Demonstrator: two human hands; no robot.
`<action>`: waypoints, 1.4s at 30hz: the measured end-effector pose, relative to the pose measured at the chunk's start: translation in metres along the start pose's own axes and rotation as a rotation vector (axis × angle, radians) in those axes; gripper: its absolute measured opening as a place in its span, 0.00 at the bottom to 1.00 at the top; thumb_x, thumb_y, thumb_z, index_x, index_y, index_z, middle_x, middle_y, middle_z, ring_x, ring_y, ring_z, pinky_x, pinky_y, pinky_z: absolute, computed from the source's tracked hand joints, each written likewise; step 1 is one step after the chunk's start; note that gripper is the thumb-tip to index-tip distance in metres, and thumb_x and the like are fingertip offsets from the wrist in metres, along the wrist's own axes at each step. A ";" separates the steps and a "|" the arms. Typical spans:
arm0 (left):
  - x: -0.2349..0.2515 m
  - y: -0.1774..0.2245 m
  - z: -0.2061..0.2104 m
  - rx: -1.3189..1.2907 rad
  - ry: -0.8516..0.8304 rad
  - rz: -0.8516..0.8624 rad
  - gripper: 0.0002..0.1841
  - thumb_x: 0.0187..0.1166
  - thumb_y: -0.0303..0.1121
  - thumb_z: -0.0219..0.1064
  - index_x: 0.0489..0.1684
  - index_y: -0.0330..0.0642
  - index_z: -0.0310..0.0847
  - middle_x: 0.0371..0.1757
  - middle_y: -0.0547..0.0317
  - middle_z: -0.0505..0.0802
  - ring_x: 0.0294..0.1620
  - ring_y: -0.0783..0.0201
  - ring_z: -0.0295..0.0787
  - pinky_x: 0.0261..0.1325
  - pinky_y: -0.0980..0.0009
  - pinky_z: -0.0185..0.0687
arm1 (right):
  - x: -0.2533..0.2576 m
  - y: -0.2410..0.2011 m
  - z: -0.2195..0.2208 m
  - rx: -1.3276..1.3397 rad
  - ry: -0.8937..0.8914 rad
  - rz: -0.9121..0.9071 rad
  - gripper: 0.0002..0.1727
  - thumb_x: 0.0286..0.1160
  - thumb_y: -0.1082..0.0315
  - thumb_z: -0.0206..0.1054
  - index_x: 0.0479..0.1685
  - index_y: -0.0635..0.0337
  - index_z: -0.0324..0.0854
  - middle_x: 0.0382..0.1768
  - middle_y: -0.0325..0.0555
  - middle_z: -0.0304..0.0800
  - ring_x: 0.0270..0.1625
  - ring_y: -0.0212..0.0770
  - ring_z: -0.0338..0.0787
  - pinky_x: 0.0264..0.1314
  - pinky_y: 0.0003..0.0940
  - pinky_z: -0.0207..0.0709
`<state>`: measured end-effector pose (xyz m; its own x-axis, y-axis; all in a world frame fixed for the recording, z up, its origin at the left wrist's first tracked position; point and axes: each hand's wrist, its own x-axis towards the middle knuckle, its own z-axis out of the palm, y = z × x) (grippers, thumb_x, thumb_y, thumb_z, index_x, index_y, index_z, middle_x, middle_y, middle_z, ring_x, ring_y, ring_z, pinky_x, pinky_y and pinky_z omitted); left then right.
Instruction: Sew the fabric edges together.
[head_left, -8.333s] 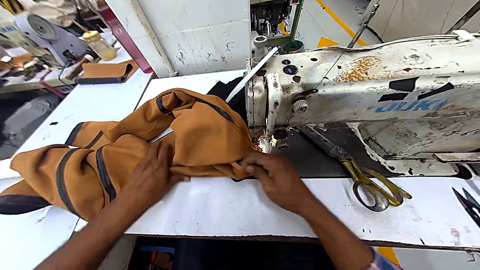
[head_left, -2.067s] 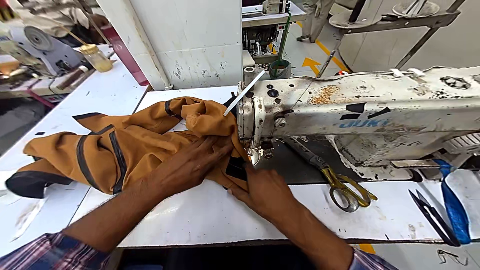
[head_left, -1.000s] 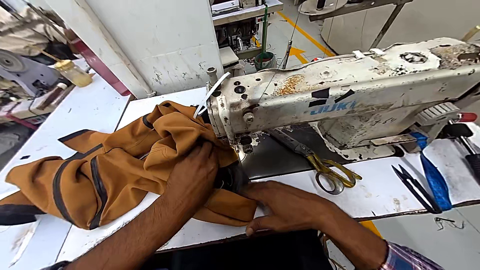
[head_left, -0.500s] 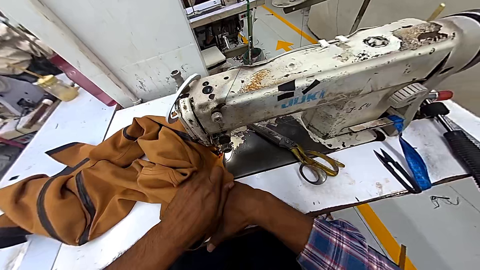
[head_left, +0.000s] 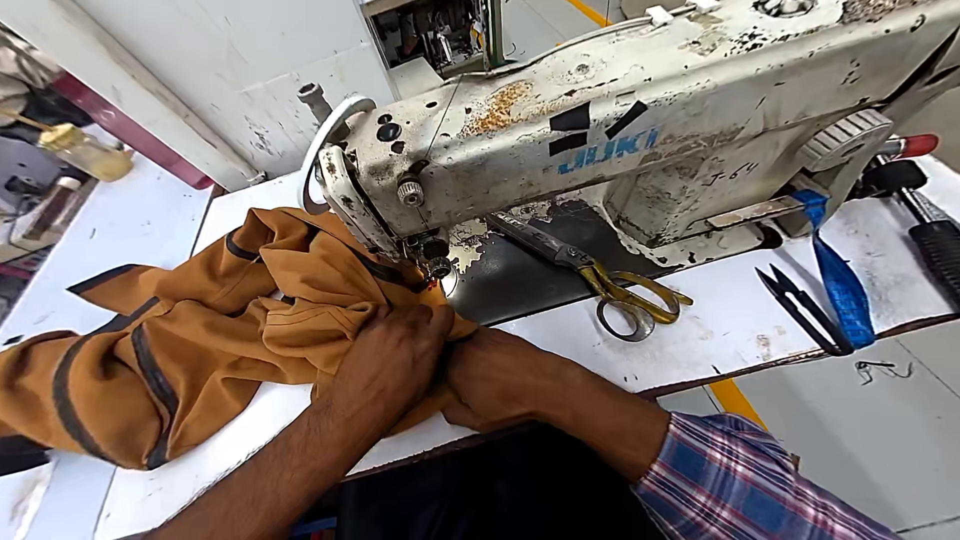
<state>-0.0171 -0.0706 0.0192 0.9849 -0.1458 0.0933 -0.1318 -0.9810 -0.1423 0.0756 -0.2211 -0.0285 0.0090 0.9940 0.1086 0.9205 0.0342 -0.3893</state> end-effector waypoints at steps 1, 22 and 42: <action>0.005 0.000 -0.001 -0.072 -0.027 -0.072 0.02 0.77 0.25 0.64 0.39 0.39 0.81 0.29 0.51 0.86 0.33 0.48 0.89 0.36 0.51 0.85 | 0.002 0.006 0.007 -0.007 0.109 -0.047 0.19 0.80 0.52 0.61 0.36 0.59 0.87 0.33 0.48 0.90 0.44 0.48 0.92 0.52 0.49 0.82; 0.015 -0.052 -0.017 -0.894 -0.130 -0.621 0.22 0.95 0.50 0.44 0.56 0.53 0.86 0.41 0.66 0.94 0.39 0.73 0.91 0.40 0.68 0.88 | -0.015 0.071 0.001 0.204 0.231 -0.232 0.22 0.74 0.76 0.54 0.62 0.61 0.88 0.68 0.45 0.91 0.77 0.43 0.85 0.88 0.43 0.67; 0.022 -0.026 -0.019 -0.540 -0.226 -0.492 0.21 0.94 0.49 0.47 0.51 0.46 0.84 0.26 0.58 0.85 0.28 0.59 0.85 0.31 0.52 0.80 | -0.015 0.070 0.003 0.146 0.298 -0.228 0.20 0.77 0.75 0.55 0.61 0.62 0.88 0.65 0.50 0.92 0.75 0.46 0.86 0.84 0.38 0.71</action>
<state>0.0062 -0.0506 0.0441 0.9357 0.2969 -0.1905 0.3486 -0.8608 0.3708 0.1388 -0.2333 -0.0605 -0.0567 0.8862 0.4598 0.8469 0.2865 -0.4479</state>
